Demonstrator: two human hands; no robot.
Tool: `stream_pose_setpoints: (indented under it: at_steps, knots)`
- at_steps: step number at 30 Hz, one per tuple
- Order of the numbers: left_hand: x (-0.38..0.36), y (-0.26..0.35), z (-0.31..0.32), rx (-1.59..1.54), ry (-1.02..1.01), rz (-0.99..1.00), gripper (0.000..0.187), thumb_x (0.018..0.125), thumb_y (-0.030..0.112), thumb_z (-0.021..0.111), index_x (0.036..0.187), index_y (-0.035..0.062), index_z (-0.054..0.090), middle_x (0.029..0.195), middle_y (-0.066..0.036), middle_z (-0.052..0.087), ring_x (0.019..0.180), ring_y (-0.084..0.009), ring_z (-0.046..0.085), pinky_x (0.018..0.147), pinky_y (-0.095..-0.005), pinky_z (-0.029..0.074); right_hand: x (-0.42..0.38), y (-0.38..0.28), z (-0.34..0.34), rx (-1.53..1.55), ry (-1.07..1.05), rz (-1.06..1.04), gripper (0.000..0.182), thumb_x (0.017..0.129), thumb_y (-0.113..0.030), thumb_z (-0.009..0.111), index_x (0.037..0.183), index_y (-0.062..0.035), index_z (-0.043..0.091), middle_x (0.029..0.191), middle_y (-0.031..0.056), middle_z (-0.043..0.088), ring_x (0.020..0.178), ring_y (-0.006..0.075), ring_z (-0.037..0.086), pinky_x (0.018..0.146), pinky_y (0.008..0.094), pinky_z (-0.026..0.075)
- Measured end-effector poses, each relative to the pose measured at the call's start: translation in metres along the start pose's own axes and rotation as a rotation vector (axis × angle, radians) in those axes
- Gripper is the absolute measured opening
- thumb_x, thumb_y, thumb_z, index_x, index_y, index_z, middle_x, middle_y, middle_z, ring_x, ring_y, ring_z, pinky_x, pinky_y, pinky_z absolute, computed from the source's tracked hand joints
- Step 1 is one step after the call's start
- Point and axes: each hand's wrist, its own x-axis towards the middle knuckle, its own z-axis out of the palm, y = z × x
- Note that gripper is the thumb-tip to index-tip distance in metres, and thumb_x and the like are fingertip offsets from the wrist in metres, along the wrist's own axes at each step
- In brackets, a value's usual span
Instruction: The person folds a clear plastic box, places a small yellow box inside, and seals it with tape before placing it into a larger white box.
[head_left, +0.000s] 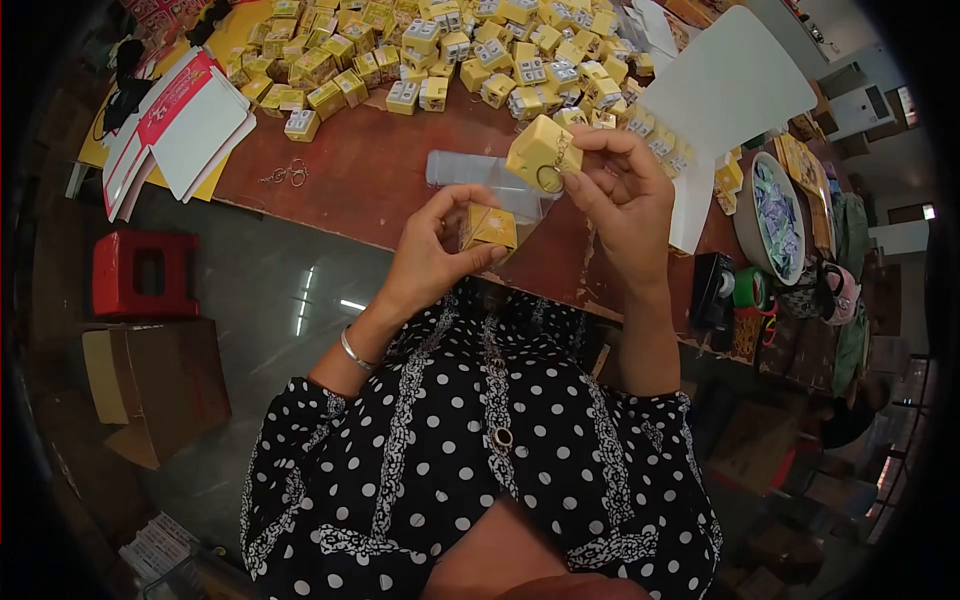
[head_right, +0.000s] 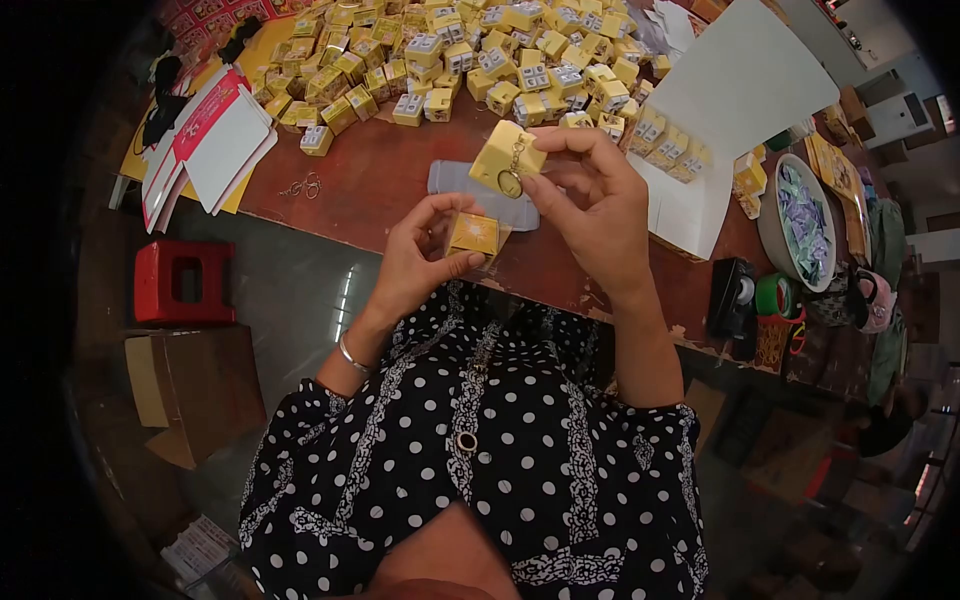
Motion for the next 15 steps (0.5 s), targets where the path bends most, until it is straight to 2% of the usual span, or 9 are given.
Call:
stream_pose_setpoints:
  at_steps: [4, 5, 7, 8, 10, 13, 15]
  knots:
    - [0.0002, -0.0018, -0.0003, -0.103, 0.003, 0.012, 0.061, 0.083, 0.002, 0.083, 0.134, 0.0001, 0.050, 0.122, -0.010, 0.065, 0.111, -0.0150, 0.064, 0.092, -0.0278, 0.055, 0.0003, 0.0011, 0.0045, -0.214, -0.026, 0.002, 0.028, 0.086, -0.001, 0.077, 0.113, -0.0034, 0.067, 0.123, 0.0088, 0.069, 0.103, 0.0134, 0.066, 0.086, 0.0283, 0.056]
    - [0.0003, -0.0028, -0.0014, -0.103, 0.005, 0.009, 0.061, 0.083, 0.002, 0.083, 0.134, 0.0001, 0.050, 0.122, -0.010, 0.065, 0.111, -0.0150, 0.064, 0.092, -0.0278, 0.055, 0.0011, 0.0001, 0.0040, -0.213, -0.026, 0.005, 0.028, 0.086, -0.001, 0.077, 0.113, -0.0034, 0.067, 0.123, 0.0088, 0.069, 0.103, 0.0134, 0.066, 0.086, 0.0283, 0.056]
    - [0.0002, -0.0052, -0.0033, -0.125, -0.003, -0.008, 0.066, 0.083, 0.005, 0.084, 0.138, -0.0012, 0.048, 0.124, -0.011, 0.065, 0.113, -0.0162, 0.064, 0.093, -0.0285, 0.056, 0.0025, -0.0025, 0.0019, -0.470, -0.123, -0.070, 0.029, 0.084, -0.008, 0.080, 0.110, -0.0057, 0.069, 0.119, 0.0082, 0.071, 0.104, 0.0168, 0.065, 0.085, 0.0313, 0.055]
    - [0.0001, -0.0046, -0.0026, -0.125, -0.003, -0.012, 0.066, 0.083, 0.005, 0.084, 0.138, -0.0012, 0.048, 0.124, -0.011, 0.065, 0.113, -0.0162, 0.064, 0.093, -0.0285, 0.056, 0.0028, -0.0034, 0.0025, -0.469, -0.122, -0.066, 0.029, 0.084, -0.008, 0.080, 0.110, -0.0057, 0.069, 0.119, 0.0082, 0.071, 0.104, 0.0168, 0.065, 0.085, 0.0313, 0.055]
    - [0.0001, -0.0026, -0.0003, -0.123, 0.009, 0.030, 0.067, 0.083, 0.005, 0.083, 0.139, -0.0020, 0.047, 0.125, -0.012, 0.065, 0.113, -0.0163, 0.064, 0.092, -0.0282, 0.056, 0.0029, -0.0040, 0.0039, -0.542, -0.191, -0.137, 0.028, 0.084, -0.003, 0.076, 0.112, -0.0036, 0.069, 0.121, 0.0079, 0.070, 0.102, 0.0160, 0.062, 0.087, 0.0293, 0.048]
    - [-0.0006, -0.0045, -0.0001, -0.134, 0.022, 0.027, 0.068, 0.084, 0.005, 0.083, 0.140, -0.0019, 0.046, 0.125, -0.012, 0.065, 0.113, -0.0164, 0.064, 0.092, -0.0277, 0.056, 0.0056, 0.0056, -0.0021, -0.581, -0.240, -0.236, 0.027, 0.087, -0.007, 0.075, 0.112, -0.0040, 0.069, 0.125, 0.0096, 0.067, 0.105, 0.0184, 0.062, 0.087, 0.0307, 0.048]
    - [0.0003, -0.0061, -0.0001, -0.088, 0.032, 0.056, 0.068, 0.084, 0.005, 0.083, 0.141, -0.0019, 0.045, 0.125, -0.012, 0.065, 0.113, -0.0163, 0.064, 0.091, -0.0273, 0.055, 0.0025, 0.0029, 0.0004, -0.546, -0.208, -0.188, 0.026, 0.088, -0.008, 0.074, 0.113, -0.0042, 0.069, 0.128, 0.0102, 0.065, 0.105, 0.0181, 0.061, 0.088, 0.0308, 0.049]
